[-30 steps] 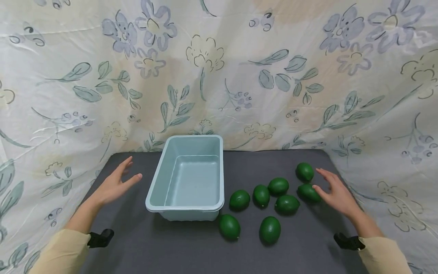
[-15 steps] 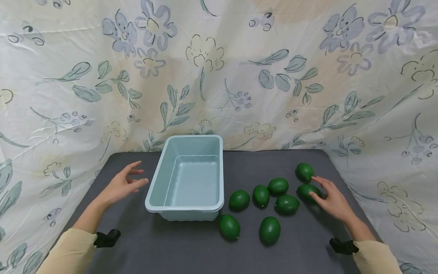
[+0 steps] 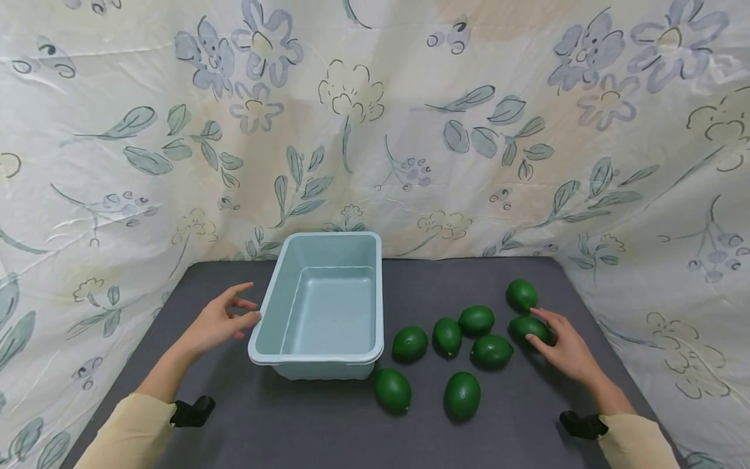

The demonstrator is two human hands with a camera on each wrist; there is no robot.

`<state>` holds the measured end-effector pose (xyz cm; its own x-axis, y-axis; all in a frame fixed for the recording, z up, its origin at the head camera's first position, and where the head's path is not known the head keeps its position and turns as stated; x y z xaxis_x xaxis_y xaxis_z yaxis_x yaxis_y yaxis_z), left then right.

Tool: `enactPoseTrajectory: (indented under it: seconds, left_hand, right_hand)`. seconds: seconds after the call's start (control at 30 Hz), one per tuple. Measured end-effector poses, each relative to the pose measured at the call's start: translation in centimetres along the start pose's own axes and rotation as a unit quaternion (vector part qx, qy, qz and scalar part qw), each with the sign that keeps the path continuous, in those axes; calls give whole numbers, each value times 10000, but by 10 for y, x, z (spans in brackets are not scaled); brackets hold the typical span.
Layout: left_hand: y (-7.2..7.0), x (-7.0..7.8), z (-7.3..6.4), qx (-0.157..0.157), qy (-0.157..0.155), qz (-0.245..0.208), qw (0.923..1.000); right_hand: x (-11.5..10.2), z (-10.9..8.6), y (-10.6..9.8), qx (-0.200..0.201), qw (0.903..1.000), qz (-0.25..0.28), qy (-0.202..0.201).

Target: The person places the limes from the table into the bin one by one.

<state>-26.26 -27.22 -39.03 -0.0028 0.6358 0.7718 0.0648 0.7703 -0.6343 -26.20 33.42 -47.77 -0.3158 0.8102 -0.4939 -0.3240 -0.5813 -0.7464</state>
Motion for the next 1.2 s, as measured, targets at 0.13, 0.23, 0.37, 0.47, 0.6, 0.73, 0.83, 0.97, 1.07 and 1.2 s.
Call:
enactPoseTrajectory:
  seconds: [0.13, 0.23, 0.37, 0.47, 0.6, 0.73, 0.83, 0.97, 1.07, 1.2]
  left_hand:
    - [4, -1, 2, 2, -29, 10, 10000]
    - [7, -2, 3, 31, -34, 26, 10000]
    - [9, 0, 5, 56, -1, -7, 10000]
    - [11, 2, 5, 67, -25, -24, 10000]
    - [13, 2, 5, 99, -97, -23, 9999]
    - [14, 1, 6, 126, -147, -56, 9998]
    - [15, 0, 6, 100, -160, -126, 9997]
    - [16, 1, 5, 54, -160, -224, 9996]
    - [17, 2, 5, 52, -169, -260, 9995]
    - [16, 2, 5, 83, -161, -287, 9994]
  right_hand:
    - [-1, 1, 3, 22, 10000, 35, -43]
    - [-2, 2, 5, 9, 10000, 38, -49]
    - [-3, 2, 7, -86, 10000, -4, 50]
    - [-1, 2, 9, -168, 9997, -30, 164]
    - [0, 1, 10, -254, 9993, -25, 265]
    - [1, 1, 11, -304, 9990, -23, 320]
    - [1, 1, 11, -309, 9989, -53, 359]
    - [2, 2, 11, -281, 9988, -80, 387]
    - [1, 1, 10, -276, 9988, -59, 399]
    - [-1, 2, 9, -276, 9987, -27, 430]
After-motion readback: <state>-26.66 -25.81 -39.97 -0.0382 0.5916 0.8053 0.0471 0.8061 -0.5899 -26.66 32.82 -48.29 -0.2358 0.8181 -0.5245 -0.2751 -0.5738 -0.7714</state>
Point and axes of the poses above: each hand's wrist, its own z-axis towards the middle knuckle, its own y-axis out of the palm, x = y × z, the point moved 8 cm from there along z, towards the middle knuckle, and after that the axes turned 6 degrees about x, right-handed, at the moved point
